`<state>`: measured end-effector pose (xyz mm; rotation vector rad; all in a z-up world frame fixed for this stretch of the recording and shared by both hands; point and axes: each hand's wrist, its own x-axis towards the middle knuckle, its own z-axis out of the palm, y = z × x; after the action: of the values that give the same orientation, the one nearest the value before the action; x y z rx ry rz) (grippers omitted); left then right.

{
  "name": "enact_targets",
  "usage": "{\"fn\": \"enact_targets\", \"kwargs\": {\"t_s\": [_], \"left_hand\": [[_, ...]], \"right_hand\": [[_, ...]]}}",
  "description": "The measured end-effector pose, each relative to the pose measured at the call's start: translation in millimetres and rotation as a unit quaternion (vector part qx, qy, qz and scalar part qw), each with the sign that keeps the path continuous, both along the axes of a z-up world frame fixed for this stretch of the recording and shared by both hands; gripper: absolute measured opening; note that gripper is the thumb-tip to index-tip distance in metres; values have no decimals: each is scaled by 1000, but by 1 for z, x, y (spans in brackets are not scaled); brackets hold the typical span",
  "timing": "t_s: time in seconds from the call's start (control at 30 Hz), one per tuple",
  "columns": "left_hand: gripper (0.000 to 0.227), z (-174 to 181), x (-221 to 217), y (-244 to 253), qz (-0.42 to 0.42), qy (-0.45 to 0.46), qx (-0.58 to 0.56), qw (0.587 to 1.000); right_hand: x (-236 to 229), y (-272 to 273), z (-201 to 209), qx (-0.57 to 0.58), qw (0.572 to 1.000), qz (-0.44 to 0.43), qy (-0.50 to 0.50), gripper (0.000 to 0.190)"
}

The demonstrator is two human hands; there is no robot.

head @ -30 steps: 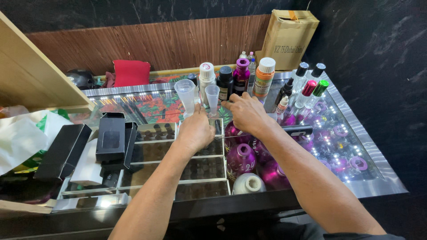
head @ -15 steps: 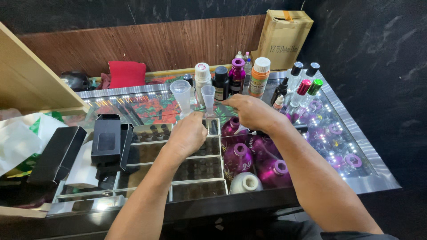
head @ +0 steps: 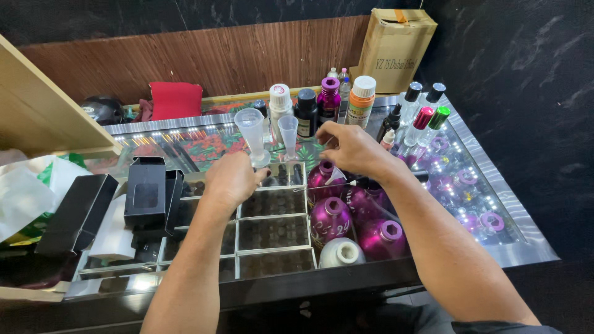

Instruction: The person transfers liquid fragrance from a plastic cup into a small bottle using a syringe, then attaches a nozzle and a cap to the bottle.

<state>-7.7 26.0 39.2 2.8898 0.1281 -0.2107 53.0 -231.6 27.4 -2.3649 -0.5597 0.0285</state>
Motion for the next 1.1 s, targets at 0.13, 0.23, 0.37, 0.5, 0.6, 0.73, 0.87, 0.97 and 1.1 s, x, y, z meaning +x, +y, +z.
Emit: {"fn": "enact_targets", "kwargs": {"t_s": [0.13,0.23,0.37,0.5,0.6,0.73,0.87,0.97,1.1], "left_hand": [[53,17,-7,11,42,-17,-31,998],[51,14,-5,19,62,-56,-129,988],[65,-25,21,33,1,-169,-234,958],[52,-21,19,24,-9,-214,-281,935],[45,-9,11,15,-21,-247,-329,911],[44,-17,16,14,-28,-241,-338,909],[45,-19,17,9,-31,-224,-331,916],[42,-23,19,6,-43,-231,-347,908],[36,-22,17,6,-86,-257,-372,888]], "right_hand": [[11,15,-23,160,985,18,60,58],[14,26,-31,248,966,49,61,73],[4,43,-23,298,950,83,46,72],[-1,51,-16,312,944,100,40,64],[3,53,-21,314,944,92,40,57],[-3,57,-11,318,943,91,31,47],[2,55,-15,323,943,81,17,44],[14,51,-28,316,946,68,5,42],[14,48,-29,348,937,40,-11,40]]}}
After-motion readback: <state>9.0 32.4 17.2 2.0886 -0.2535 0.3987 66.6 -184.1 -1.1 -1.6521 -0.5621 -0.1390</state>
